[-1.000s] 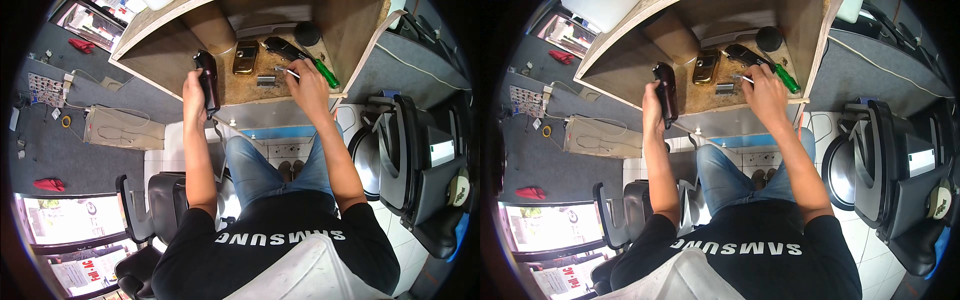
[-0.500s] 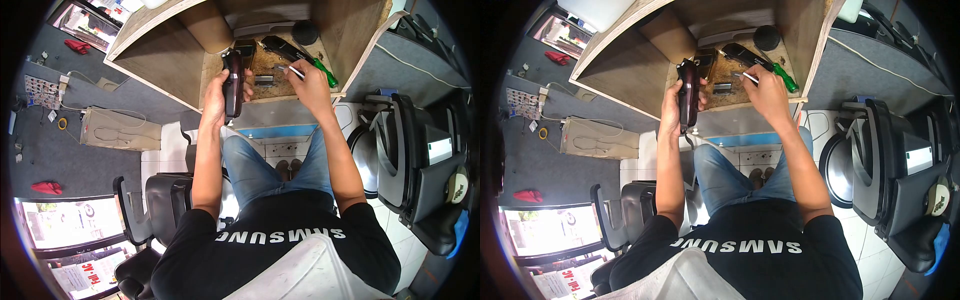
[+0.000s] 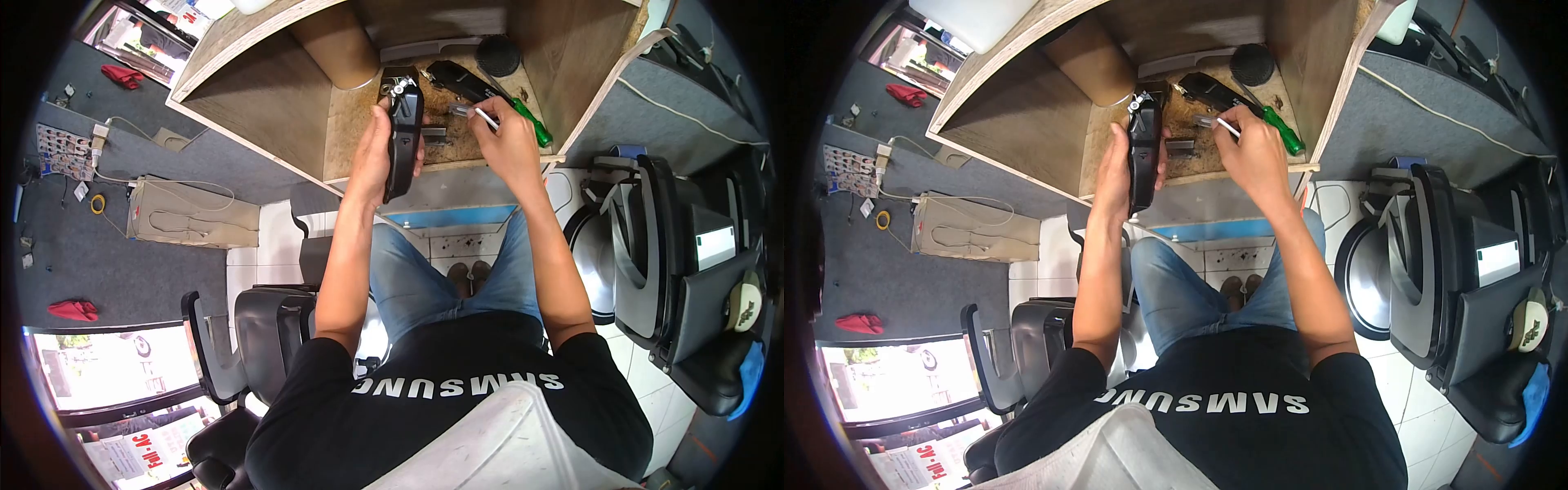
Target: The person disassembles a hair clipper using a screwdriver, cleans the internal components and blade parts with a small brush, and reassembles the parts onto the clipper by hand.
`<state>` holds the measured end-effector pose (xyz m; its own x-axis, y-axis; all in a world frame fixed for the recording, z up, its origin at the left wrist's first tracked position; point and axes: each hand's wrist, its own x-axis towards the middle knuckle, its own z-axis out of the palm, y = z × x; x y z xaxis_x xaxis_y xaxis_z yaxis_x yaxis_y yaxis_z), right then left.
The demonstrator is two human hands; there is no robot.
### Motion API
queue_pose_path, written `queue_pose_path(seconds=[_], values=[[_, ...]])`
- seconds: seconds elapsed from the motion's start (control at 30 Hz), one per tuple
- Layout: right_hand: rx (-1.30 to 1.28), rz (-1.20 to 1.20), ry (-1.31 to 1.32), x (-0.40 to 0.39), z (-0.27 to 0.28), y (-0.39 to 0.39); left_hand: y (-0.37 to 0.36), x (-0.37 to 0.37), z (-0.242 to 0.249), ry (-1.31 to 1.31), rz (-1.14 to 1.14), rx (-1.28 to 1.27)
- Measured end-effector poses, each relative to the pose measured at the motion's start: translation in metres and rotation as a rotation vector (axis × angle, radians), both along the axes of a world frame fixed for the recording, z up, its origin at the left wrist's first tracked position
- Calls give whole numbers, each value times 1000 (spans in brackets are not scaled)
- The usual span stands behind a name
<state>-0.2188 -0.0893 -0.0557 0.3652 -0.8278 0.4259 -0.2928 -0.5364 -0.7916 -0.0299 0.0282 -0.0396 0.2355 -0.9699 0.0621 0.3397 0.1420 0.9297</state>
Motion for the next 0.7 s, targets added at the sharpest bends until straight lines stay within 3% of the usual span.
queue_pose_path(seconds=[0.17, 0.27, 0.3, 0.53, 0.7], values=[[-110, -13, -108, 0, 3, 3, 13, -28, 3, 3, 75, -49], [-1, -7, -310, 0, 4, 9, 27, -35, 1, -60, 76, -34], [140, 54, -454, 1, -2, 9, 31, -42, 5, -95, 95, -15], [-332, 182, -457, -27, 39, 68, 48, -71, 14, -351, 199, -70], [-403, 209, -380, -36, 45, 76, 54, -70, 11, -554, 219, -149]])
